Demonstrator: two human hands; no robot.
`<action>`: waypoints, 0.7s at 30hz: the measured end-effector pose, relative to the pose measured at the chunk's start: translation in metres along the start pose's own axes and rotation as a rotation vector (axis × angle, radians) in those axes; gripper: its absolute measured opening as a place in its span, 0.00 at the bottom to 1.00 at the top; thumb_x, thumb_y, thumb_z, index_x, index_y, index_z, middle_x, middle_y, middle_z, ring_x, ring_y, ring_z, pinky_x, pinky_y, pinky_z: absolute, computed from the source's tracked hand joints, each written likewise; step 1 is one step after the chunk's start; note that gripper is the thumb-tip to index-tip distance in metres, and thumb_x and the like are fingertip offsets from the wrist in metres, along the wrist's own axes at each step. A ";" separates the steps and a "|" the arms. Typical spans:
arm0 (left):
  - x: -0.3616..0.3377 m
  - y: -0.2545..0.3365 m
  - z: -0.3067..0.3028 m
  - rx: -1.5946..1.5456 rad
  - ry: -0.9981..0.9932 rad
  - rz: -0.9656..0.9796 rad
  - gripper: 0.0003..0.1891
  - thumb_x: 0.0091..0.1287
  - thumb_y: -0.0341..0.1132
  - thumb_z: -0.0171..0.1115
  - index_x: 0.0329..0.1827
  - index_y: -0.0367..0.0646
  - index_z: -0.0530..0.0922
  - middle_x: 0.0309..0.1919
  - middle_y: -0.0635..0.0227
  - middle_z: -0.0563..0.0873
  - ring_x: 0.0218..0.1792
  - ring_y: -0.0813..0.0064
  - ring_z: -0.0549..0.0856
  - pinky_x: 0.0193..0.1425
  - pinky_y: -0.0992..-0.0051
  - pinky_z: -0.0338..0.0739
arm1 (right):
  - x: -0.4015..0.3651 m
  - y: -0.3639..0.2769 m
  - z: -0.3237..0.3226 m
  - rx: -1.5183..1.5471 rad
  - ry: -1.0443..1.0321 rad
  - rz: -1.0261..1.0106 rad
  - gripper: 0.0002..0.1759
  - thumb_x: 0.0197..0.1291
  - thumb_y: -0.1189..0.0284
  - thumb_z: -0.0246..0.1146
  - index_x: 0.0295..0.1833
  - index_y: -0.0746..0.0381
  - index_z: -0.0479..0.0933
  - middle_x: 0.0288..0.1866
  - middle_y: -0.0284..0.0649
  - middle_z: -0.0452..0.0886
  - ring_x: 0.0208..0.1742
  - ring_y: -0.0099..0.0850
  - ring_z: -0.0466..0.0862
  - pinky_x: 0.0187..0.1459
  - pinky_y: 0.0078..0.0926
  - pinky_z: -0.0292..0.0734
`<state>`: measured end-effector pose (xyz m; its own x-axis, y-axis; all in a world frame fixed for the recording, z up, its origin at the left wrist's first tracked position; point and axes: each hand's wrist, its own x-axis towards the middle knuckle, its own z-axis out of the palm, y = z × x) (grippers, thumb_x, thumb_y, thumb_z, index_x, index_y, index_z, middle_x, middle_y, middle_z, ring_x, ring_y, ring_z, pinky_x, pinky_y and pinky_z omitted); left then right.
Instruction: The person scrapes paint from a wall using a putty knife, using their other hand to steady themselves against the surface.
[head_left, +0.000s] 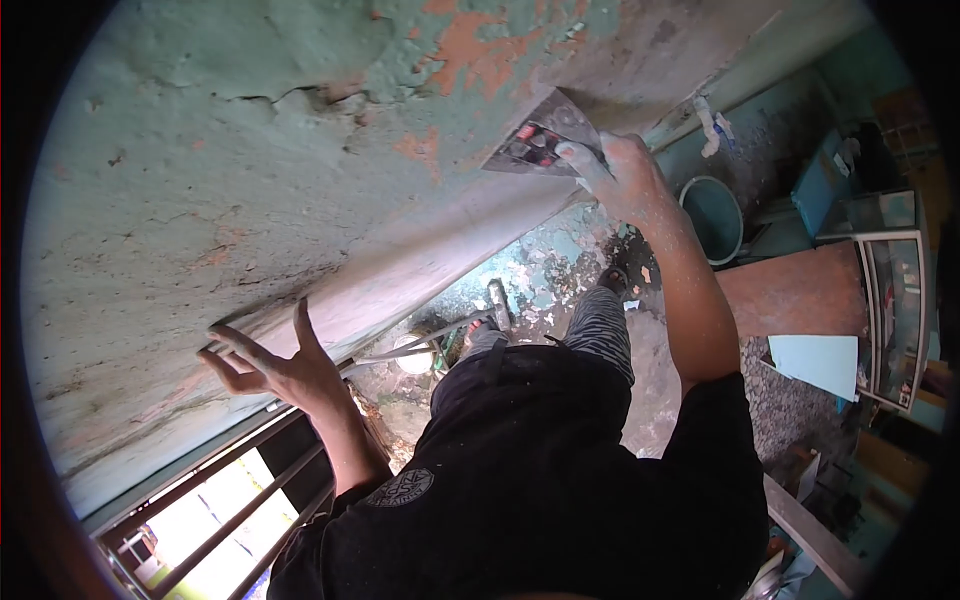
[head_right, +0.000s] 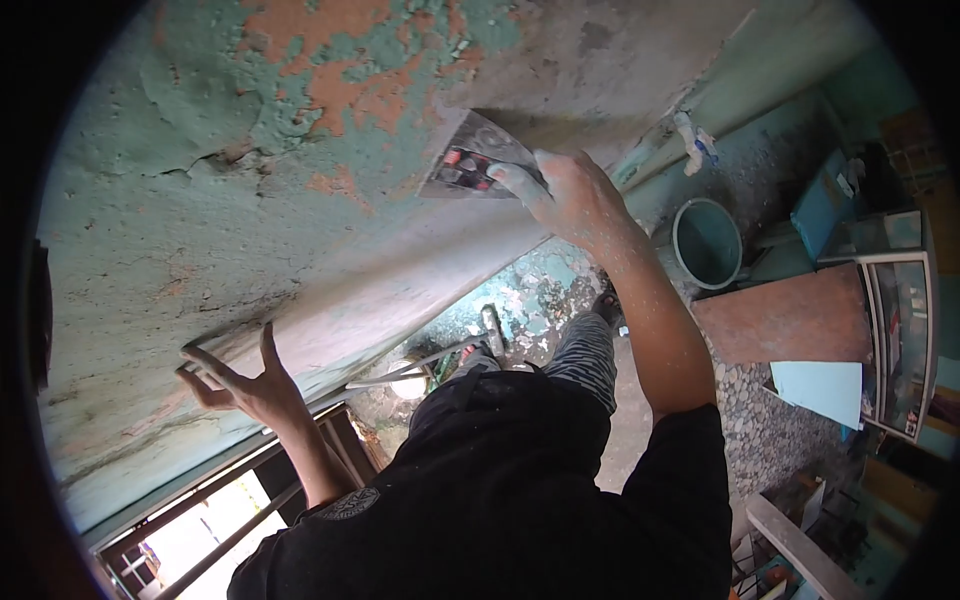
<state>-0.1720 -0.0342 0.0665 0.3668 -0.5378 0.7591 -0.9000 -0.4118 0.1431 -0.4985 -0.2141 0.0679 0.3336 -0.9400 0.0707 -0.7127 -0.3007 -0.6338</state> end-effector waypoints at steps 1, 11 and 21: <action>0.001 -0.001 -0.001 -0.025 0.001 0.008 0.52 0.50 0.49 0.74 0.75 0.50 0.52 0.70 0.40 0.47 0.69 0.47 0.51 0.60 0.47 0.72 | -0.006 -0.003 0.001 0.073 0.027 -0.002 0.25 0.61 0.53 0.60 0.39 0.69 0.80 0.28 0.55 0.80 0.31 0.48 0.81 0.35 0.38 0.73; 0.001 -0.001 -0.001 0.011 -0.017 0.016 0.51 0.49 0.48 0.75 0.74 0.49 0.53 0.67 0.42 0.46 0.69 0.38 0.52 0.63 0.40 0.67 | -0.006 -0.018 0.002 0.231 0.018 0.024 0.23 0.62 0.55 0.59 0.38 0.68 0.79 0.25 0.55 0.79 0.25 0.47 0.78 0.33 0.35 0.72; -0.001 -0.001 -0.001 -0.016 -0.040 0.002 0.51 0.50 0.45 0.74 0.75 0.50 0.51 0.67 0.42 0.44 0.70 0.39 0.50 0.64 0.41 0.67 | -0.011 -0.008 -0.001 0.147 0.094 -0.006 0.25 0.60 0.53 0.61 0.35 0.70 0.78 0.26 0.57 0.78 0.29 0.53 0.78 0.33 0.38 0.72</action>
<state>-0.1720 -0.0320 0.0662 0.3740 -0.5680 0.7332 -0.9043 -0.3987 0.1524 -0.4967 -0.2016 0.0732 0.2737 -0.9512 0.1426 -0.6107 -0.2864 -0.7383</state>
